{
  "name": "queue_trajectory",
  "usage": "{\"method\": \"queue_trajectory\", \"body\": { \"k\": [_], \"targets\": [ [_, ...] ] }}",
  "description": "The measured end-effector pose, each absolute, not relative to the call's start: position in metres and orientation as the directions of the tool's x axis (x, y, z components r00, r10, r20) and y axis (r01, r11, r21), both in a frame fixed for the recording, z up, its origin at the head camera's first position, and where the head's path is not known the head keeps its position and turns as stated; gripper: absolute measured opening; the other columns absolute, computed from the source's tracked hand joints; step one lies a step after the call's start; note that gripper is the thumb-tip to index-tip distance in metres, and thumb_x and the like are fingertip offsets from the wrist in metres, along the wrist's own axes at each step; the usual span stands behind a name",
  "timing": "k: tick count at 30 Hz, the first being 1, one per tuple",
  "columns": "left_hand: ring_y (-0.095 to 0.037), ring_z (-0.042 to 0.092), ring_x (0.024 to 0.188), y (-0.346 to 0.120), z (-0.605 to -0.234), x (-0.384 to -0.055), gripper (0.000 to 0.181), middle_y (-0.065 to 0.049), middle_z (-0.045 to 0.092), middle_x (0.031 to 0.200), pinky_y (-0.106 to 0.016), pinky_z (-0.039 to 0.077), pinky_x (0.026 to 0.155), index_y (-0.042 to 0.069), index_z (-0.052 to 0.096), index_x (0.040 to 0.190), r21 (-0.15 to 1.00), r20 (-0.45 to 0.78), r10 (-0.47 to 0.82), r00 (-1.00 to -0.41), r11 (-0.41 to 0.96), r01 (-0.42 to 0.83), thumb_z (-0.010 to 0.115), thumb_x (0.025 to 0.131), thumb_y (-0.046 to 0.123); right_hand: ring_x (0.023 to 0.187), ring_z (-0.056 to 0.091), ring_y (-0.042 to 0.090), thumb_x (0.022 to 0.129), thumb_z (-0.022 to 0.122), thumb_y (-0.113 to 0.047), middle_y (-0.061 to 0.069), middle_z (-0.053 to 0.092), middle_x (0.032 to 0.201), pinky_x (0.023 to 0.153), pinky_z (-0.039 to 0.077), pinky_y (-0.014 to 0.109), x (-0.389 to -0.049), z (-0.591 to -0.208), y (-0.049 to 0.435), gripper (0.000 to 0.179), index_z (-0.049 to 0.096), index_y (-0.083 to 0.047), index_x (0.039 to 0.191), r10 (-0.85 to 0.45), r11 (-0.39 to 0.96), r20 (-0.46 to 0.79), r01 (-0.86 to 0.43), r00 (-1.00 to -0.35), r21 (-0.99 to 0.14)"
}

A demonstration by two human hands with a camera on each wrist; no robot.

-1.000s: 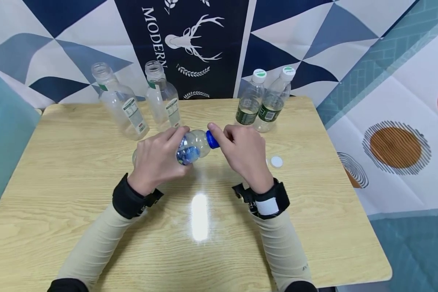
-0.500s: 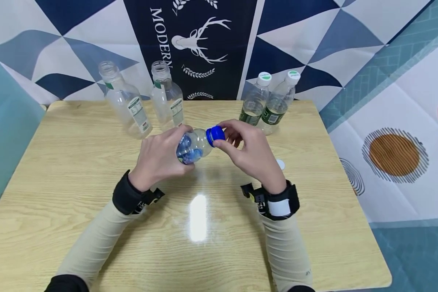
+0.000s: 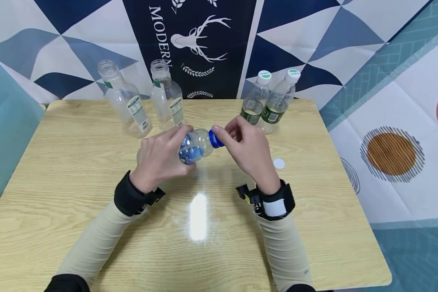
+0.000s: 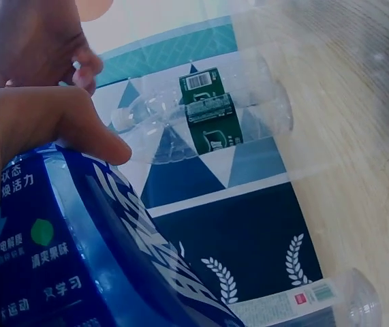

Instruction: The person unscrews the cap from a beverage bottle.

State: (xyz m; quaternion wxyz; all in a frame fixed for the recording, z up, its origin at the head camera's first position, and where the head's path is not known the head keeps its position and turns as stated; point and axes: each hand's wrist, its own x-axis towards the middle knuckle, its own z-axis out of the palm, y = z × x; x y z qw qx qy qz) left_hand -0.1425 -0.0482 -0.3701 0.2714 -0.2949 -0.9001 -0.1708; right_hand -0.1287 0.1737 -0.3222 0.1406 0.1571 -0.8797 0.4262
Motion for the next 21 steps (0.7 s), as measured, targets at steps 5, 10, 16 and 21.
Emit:
{"method": "queue_trajectory", "body": {
  "k": [5,10,16,21],
  "targets": [
    [-0.015,0.05,0.059,-0.049,-0.371,-0.144,0.072,-0.001,0.06,0.084,-0.033,0.041,0.04,0.016,0.059,0.117,0.162,0.583,0.435,-0.686,0.766,0.623,0.07,0.053,0.048,0.054,0.057,0.014,0.091,0.057,-0.042,0.005,0.062,0.066,0.048,0.045,0.027,-0.132,-0.325,0.177,0.037,0.062,-0.006,0.084,-0.174,0.57,0.315,-0.356,-0.933,-0.74],
    [-0.014,0.05,0.058,-0.049,-0.371,-0.145,0.075,0.001,0.06,0.084,-0.032,0.039,0.039,0.017,0.058,0.117,0.207,0.556,0.429,-0.712,0.758,0.619,0.073,0.051,0.049,0.061,0.056,0.013,0.09,0.063,-0.019,0.005,0.064,0.076,0.055,0.045,0.024,-0.121,-0.31,0.175,0.02,0.065,0.001,0.097,-0.258,0.548,0.391,-0.467,-0.884,-0.694],
    [-0.013,0.05,0.059,-0.049,-0.371,-0.145,0.078,0.001,0.062,0.088,-0.03,0.039,0.041,0.019,0.056,0.119,0.252,0.513,0.437,-0.738,0.746,0.617,0.074,0.051,0.052,0.077,0.056,0.016,0.081,0.069,0.002,0.011,0.065,0.094,0.066,0.047,0.027,-0.111,-0.291,0.176,0.031,0.064,0.008,0.112,-0.373,0.515,0.444,-0.58,-0.815,-0.632],
    [-0.013,0.05,0.06,-0.048,-0.371,-0.145,0.078,0.001,0.062,0.09,-0.03,0.04,0.042,0.019,0.056,0.119,0.27,0.502,0.44,-0.745,0.738,0.618,0.075,0.051,0.052,0.08,0.057,0.017,0.08,0.069,0.003,0.012,0.065,0.098,0.064,0.047,0.028,-0.111,-0.29,0.177,0.033,0.064,0.009,0.112,-0.379,0.5,0.47,-0.604,-0.797,-0.62]
  ]
}}
